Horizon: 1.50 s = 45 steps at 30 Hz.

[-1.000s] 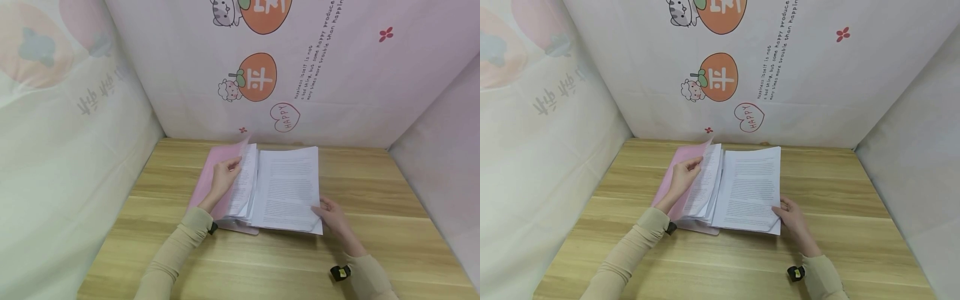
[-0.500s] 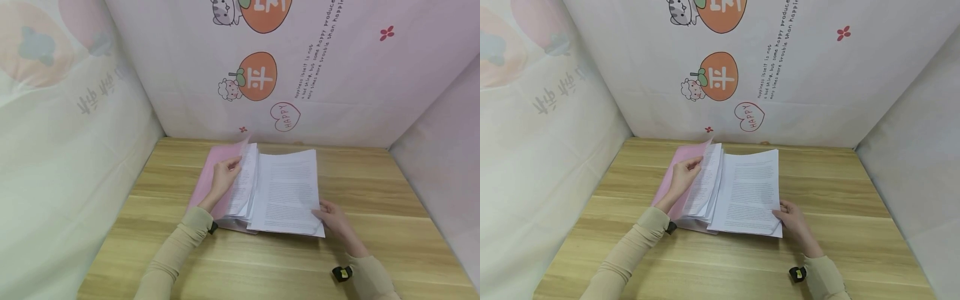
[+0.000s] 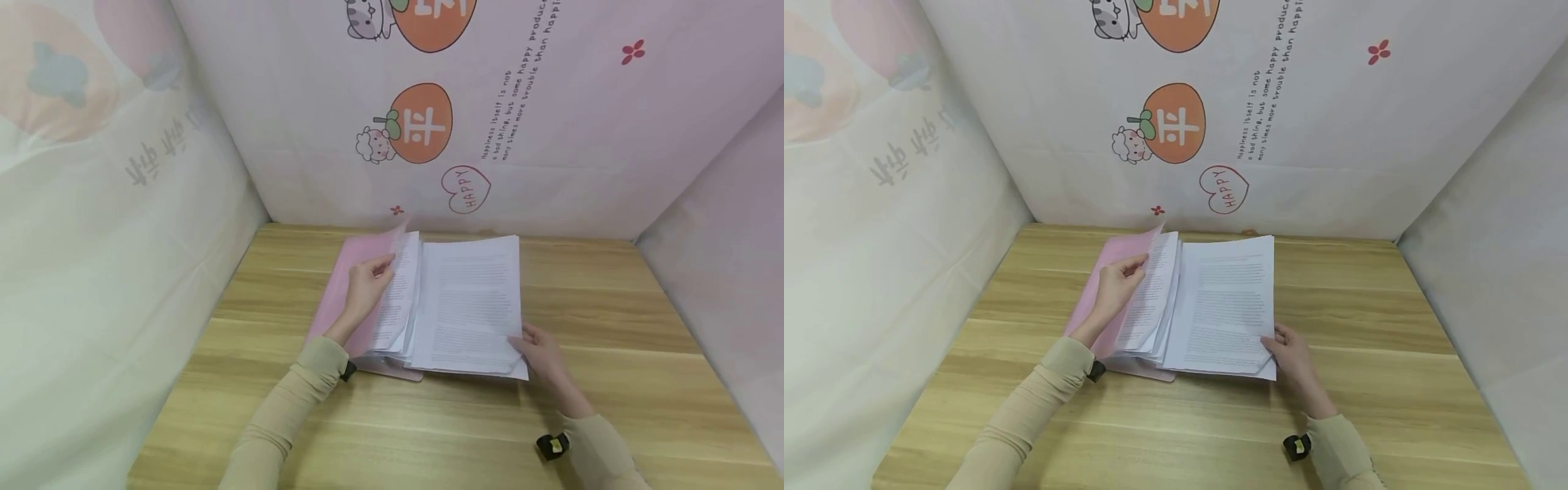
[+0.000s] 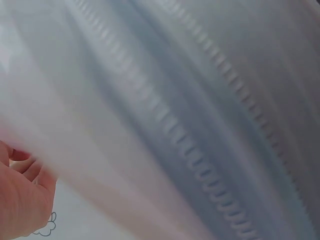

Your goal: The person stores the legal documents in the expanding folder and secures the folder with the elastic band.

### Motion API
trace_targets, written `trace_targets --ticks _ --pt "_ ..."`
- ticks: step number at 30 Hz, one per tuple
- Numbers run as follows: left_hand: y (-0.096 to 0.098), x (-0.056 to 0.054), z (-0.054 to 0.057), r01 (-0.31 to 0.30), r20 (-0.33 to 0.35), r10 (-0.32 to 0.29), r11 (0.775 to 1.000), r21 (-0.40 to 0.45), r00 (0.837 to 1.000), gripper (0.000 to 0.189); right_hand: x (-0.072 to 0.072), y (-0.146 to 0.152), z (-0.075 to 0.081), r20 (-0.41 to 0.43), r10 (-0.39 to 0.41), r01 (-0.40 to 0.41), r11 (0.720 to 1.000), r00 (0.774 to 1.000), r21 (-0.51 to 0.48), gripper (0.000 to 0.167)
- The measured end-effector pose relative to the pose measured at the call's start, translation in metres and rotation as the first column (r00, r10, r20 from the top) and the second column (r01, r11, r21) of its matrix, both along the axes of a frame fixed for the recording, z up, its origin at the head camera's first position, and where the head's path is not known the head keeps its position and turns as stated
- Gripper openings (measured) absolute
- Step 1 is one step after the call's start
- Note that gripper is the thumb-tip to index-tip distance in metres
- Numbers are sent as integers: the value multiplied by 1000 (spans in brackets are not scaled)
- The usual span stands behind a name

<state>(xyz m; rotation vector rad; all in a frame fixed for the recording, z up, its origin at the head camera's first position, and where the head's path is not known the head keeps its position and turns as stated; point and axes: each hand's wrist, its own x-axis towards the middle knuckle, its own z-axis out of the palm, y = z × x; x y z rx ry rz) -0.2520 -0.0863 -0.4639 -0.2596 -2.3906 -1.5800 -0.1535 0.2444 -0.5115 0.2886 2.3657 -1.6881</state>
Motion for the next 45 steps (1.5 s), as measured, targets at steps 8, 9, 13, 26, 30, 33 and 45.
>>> trace_targets --ticks 8,9,13,26,30,33,45 --pt "1 -1 2 -6 3 6 1000 -3 1000 34 3 8 6 -16 66 -65 995 998 75 58" --pt "1 -1 3 -8 1 8 1000 -3 1000 33 3 10 7 -19 77 -75 993 997 94 58" --pt "0 -3 3 -13 -4 13 1000 11 1000 33 4 13 10 -21 96 -93 990 995 105 57" --pt "0 -3 3 -1 -18 2 999 39 1000 33 5 14 20 -23 105 -101 985 994 140 57" --pt "1 -3 3 -5 -14 5 999 42 1000 33 4 10 18 -21 91 -87 987 996 138 56" --pt "1 -4 2 -8 -5 8 999 44 1000 33 3 7 16 -18 77 -74 987 997 140 56" --pt "1 -2 4 -23 -9 23 999 37 1000 34 6 7 17 -3 84 -83 984 996 158 56"
